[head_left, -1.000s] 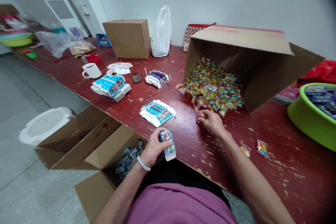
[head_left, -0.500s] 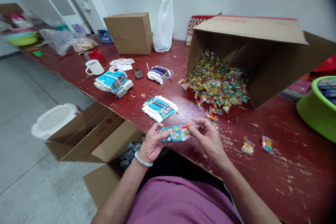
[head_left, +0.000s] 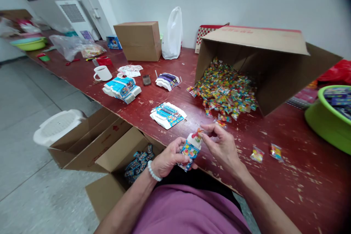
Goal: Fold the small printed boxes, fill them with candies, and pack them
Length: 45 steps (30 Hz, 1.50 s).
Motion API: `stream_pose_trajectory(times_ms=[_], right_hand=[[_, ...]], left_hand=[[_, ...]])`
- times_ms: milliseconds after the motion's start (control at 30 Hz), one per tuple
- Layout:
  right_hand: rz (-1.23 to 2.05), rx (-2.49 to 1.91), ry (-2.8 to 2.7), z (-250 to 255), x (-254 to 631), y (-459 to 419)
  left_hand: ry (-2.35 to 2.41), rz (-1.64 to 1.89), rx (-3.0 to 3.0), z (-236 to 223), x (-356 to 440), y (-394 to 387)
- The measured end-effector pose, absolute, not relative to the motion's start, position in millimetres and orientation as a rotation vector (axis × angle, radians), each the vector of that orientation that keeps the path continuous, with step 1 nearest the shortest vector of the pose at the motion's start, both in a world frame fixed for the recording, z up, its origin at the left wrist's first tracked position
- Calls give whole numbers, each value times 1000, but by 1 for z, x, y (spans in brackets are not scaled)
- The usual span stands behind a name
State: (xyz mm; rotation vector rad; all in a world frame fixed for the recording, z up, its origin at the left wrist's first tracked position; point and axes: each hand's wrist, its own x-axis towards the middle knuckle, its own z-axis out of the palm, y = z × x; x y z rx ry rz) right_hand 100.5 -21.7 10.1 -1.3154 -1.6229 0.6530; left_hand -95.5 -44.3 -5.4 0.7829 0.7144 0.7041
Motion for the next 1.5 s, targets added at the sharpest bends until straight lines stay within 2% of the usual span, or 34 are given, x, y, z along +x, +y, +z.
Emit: stream_pose_trajectory(times_ms=[233,467,667,800,900,1167,1367,1500], right_hand=[[657,-1088,-1935,14,96,-29],[686,-1155,-1683,1,95,-35],[937,-1047,-1642,-14,81,-36],[1239,-1084,-1337,-16,76,-31],[1319,-1133,-1221,-15,74,-27],[1053,-1005,-1659,0,83,-25],[1224,-1168,-1535,-2,77,-23],[1551,-1082,-1214,9,67,-22]], left_hand=[[775,767,877,1,-88,-46],[815,905,462,2,-80,-36],[905,985,308,0,-73,-39],[970,1088,414,-4,-70,-41],[954,1064,444,-5,-71,-40],[797,918,388,-3,-80,-35],[900,986,530,-8,-77,-37],[880,945,532,-6,-76,-37]])
